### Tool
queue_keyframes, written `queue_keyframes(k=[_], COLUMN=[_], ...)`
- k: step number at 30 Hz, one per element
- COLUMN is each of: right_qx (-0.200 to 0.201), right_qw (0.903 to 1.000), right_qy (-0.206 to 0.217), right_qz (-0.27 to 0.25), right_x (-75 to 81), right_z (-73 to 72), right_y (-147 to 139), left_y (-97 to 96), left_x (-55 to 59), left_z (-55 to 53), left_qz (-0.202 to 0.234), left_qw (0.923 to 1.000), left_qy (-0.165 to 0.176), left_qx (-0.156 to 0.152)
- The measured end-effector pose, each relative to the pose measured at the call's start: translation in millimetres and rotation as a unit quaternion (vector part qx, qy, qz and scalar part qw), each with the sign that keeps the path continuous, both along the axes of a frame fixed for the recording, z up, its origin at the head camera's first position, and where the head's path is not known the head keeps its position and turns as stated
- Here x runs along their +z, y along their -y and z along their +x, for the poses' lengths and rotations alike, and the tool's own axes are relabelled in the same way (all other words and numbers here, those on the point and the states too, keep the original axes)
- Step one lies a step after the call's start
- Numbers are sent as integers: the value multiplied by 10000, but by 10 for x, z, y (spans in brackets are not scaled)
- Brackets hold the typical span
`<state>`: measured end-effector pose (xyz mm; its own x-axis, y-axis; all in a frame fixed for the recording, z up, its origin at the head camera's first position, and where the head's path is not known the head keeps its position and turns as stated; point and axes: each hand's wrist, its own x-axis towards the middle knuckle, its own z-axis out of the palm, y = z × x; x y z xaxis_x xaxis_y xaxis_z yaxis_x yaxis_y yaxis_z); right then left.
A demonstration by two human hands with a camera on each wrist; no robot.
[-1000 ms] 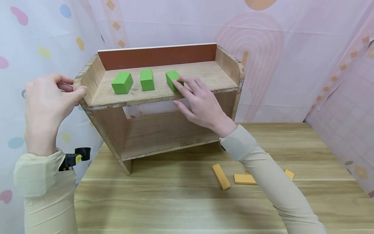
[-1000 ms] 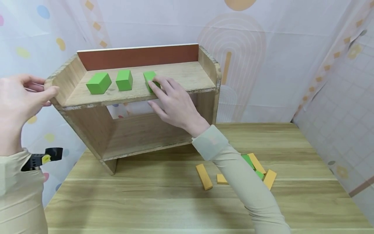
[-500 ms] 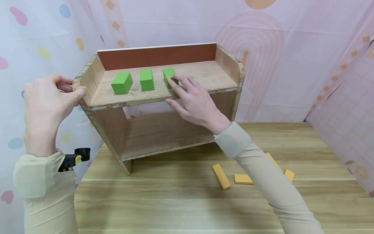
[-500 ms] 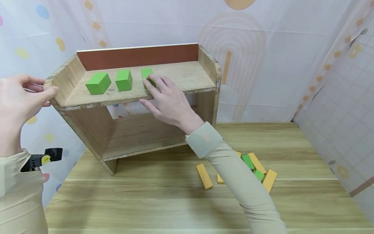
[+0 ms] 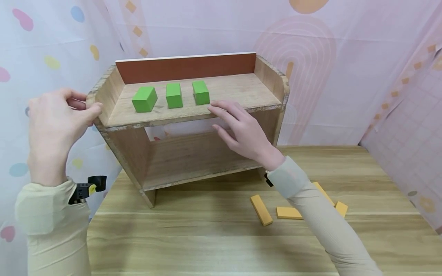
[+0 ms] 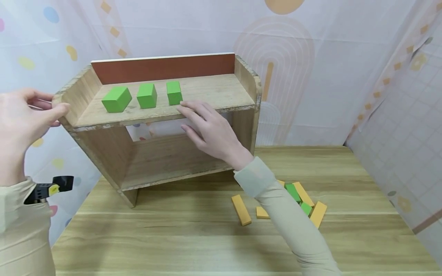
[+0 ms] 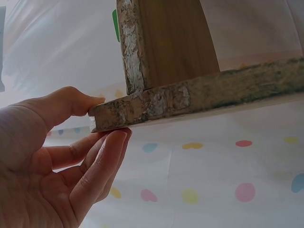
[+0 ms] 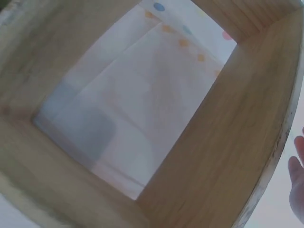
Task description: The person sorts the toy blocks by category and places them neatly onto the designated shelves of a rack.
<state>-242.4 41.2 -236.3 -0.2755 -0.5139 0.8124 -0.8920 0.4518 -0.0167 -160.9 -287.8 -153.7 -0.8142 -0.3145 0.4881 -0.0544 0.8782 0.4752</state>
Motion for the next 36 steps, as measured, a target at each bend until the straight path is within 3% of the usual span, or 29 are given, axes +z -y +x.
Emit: queue_keyframes(k=[4, 9, 18, 23, 27, 30, 34, 36], right_qx=[432, 648, 752, 580, 274, 111, 37, 35], right_qw=[9984, 9959, 9885, 9778, 9521, 9197, 8745, 8605], right_qy=[-70, 170, 975, 1789, 2959, 3892, 4838, 5084], right_qz=[-365, -603, -878, -921, -724, -515, -342, -324], right_x=[-102, -263, -649, -886, -1039, -1113, -1219, -1291], right_z=[33, 48, 18, 1, -3, 1, 1, 5], right_y=[-132, -300, -722, -1037, -1315, -1525, -1793, -1902], left_y=[1, 6, -10, -7, -5, -9, -17, -13], left_x=[-5, -21, -18, -14, -8, -7, -9, -16], left_z=[-9, -17, -19, -10, -8, -7, -8, -7], left_qz=[-16, 14, 65, 40, 33, 27, 17, 42], left_qw=[10000, 10000, 9999, 9999, 9999, 10000, 10000, 10000], left_qy=[-33, -15, -78, -109, -115, -82, -46, -40], left_qx=[53, 62, 51, 22, 8, 28, 49, 50])
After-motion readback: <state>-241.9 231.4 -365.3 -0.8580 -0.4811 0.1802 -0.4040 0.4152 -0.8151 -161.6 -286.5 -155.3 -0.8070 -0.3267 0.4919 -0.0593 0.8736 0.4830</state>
